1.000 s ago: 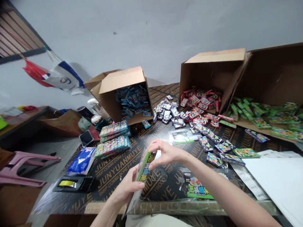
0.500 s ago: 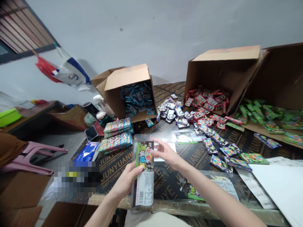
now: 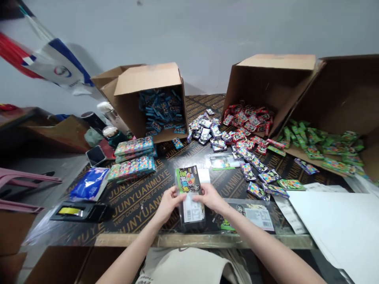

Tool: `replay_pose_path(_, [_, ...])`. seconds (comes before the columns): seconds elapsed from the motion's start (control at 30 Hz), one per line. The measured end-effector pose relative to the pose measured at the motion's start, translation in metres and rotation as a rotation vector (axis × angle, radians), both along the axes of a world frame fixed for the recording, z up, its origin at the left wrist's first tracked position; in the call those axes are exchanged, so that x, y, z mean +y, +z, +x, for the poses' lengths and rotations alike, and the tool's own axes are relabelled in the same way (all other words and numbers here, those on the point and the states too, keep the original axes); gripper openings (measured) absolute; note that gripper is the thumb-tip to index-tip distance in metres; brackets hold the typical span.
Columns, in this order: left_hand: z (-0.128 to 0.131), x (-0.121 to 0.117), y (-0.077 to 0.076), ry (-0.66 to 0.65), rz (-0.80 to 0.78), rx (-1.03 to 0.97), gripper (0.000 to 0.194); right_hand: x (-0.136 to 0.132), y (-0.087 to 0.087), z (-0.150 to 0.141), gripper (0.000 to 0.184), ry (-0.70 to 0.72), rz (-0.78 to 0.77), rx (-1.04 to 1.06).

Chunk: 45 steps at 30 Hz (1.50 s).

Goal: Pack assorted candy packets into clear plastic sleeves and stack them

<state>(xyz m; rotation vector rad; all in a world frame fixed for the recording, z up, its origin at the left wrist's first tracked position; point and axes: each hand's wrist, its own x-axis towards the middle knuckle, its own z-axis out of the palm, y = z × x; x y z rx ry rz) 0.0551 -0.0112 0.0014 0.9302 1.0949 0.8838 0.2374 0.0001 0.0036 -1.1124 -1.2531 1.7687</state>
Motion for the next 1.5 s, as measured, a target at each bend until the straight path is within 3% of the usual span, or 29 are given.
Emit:
replay_pose_path(0.1, [0.004,-0.009,-0.007,-0.100,-0.009,-0.028,0.050,-0.002,-0.009,0.004,0.036,-0.116,0.058,-0.089])
replay_pose_path(0.27, [-0.002,-0.010,-0.003,-0.075,-0.015,-0.141,0.060,-0.016,-0.010,0.006,0.046,-0.011,-0.119,0.039])
replay_pose_path(0.43, [-0.012,-0.005,0.003,-0.126,-0.028,-0.102,0.044,-0.023,-0.006,0.003,0.050,0.028,-0.119,0.131])
replay_pose_path(0.5, [-0.012,-0.005,0.002,-0.155,-0.001,-0.078,0.039,-0.018,-0.002,0.004,0.052,-0.054,-0.073,0.118])
replay_pose_path(0.6, [-0.009,-0.007,-0.002,-0.147,0.042,-0.052,0.034,-0.010,0.005,0.003,0.041,-0.215,0.044,0.028])
replay_pose_path(0.7, [-0.007,-0.015,-0.012,-0.118,0.051,-0.042,0.038,-0.008,0.011,0.002,0.031,-0.269,0.138,-0.055])
replay_pose_path(0.87, [-0.005,-0.029,-0.022,-0.202,0.051,0.056,0.037,-0.005,0.019,0.002,0.036,-0.337,0.113,0.013])
replay_pose_path(1.0, [0.006,-0.017,0.004,-0.107,0.105,-0.009,0.040,0.000,0.023,-0.005,0.031,-0.467,0.144,0.036])
replay_pose_path(1.1, [0.017,0.002,0.030,0.119,0.165,-0.135,0.036,-0.004,0.030,-0.016,0.032,-0.450,0.157,0.029])
replay_pose_path(1.2, [0.027,0.011,0.043,0.261,0.156,-0.203,0.033,-0.007,0.038,-0.026,0.040,-0.613,0.094,0.115])
replay_pose_path(1.33, [0.033,0.007,0.046,0.262,0.023,-0.313,0.030,-0.006,0.042,-0.029,0.023,-0.763,0.041,0.199])
replay_pose_path(1.5, [0.021,0.013,0.056,0.184,-0.153,-0.315,0.017,-0.011,0.049,-0.021,0.012,-0.594,-0.053,0.313])
